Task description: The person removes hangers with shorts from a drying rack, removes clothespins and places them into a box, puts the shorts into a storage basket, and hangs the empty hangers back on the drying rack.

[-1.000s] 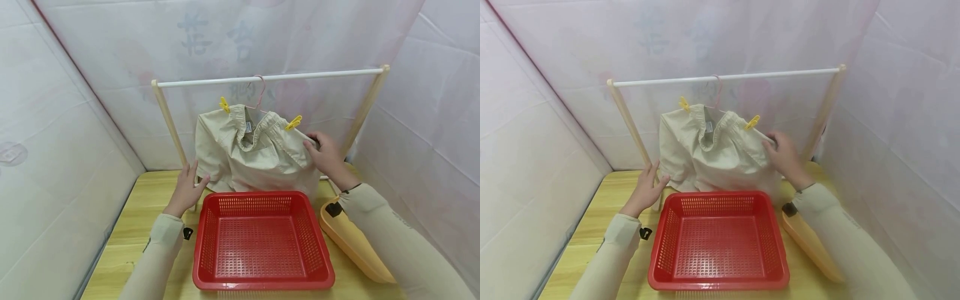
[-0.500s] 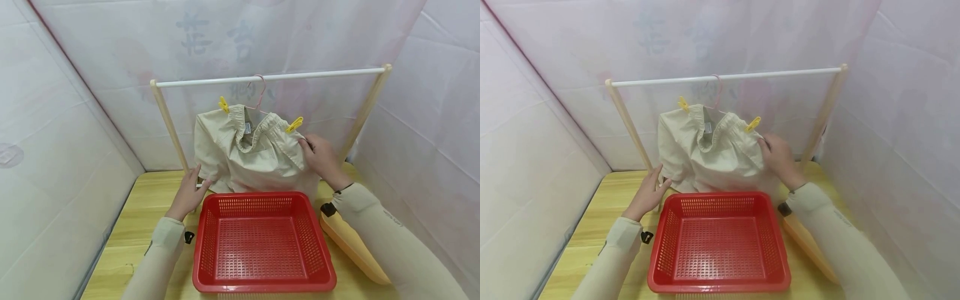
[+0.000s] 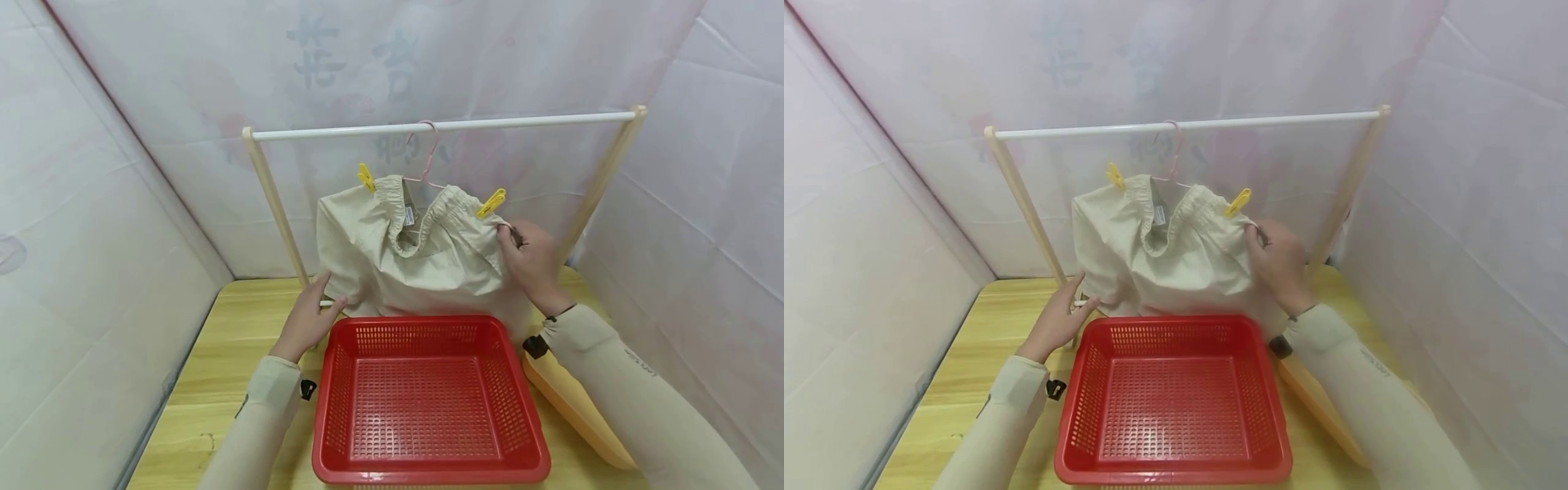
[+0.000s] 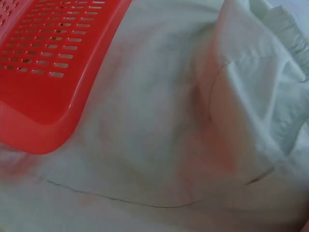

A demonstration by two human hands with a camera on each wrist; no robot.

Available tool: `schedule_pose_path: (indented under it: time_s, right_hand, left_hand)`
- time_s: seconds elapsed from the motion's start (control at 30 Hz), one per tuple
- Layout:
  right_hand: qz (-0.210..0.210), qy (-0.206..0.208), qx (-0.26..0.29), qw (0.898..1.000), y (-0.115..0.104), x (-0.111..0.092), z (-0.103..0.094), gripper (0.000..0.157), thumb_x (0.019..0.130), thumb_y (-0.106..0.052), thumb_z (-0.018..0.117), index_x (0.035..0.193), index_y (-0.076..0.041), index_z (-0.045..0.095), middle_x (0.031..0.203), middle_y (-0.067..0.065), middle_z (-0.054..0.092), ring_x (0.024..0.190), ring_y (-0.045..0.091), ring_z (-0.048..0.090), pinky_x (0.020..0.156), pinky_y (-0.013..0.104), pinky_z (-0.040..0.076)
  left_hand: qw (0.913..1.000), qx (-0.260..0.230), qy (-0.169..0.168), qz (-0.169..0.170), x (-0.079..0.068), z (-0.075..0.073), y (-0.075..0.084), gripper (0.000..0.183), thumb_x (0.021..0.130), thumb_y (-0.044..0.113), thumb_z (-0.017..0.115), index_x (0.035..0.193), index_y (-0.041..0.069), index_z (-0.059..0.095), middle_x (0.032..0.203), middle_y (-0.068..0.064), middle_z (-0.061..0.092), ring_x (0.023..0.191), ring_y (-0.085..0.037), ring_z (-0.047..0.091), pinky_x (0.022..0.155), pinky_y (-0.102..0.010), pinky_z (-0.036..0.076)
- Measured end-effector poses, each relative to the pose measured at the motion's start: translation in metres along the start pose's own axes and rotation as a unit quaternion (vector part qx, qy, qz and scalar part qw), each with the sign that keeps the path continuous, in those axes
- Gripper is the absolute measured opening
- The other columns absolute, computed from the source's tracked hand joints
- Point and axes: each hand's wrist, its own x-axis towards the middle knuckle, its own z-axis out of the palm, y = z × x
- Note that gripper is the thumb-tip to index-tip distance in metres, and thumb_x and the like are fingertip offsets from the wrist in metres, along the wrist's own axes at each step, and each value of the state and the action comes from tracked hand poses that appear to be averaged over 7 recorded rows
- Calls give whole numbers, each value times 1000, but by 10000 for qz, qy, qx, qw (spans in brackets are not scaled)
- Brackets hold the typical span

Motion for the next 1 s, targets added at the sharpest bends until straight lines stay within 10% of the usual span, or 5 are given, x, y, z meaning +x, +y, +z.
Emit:
schedule_pose_path:
  time_s: [0.57,1.0]
  right_hand:
    - [-12,532,-288,9982,-11,6,-13,31,99,-18,59,81,4,69,79,20,70,71,35,63,63,35,37]
    - [609,1173,-308,9908,-11,4,-22,29,98,-15,63,78,5,70,71,18,65,62,12,44,60,19,26]
  left_hand:
    - [9997,119,-145,-164,-2,-4,0,77,106,46,55,164,9,22,165,-23,29,151,-45,28,119,-62,26]
    - [9999,28,-110,5,-4,-5,-4,78,106,44,57,163,3,22,165,-23,29,151,-45,28,120,-60,25]
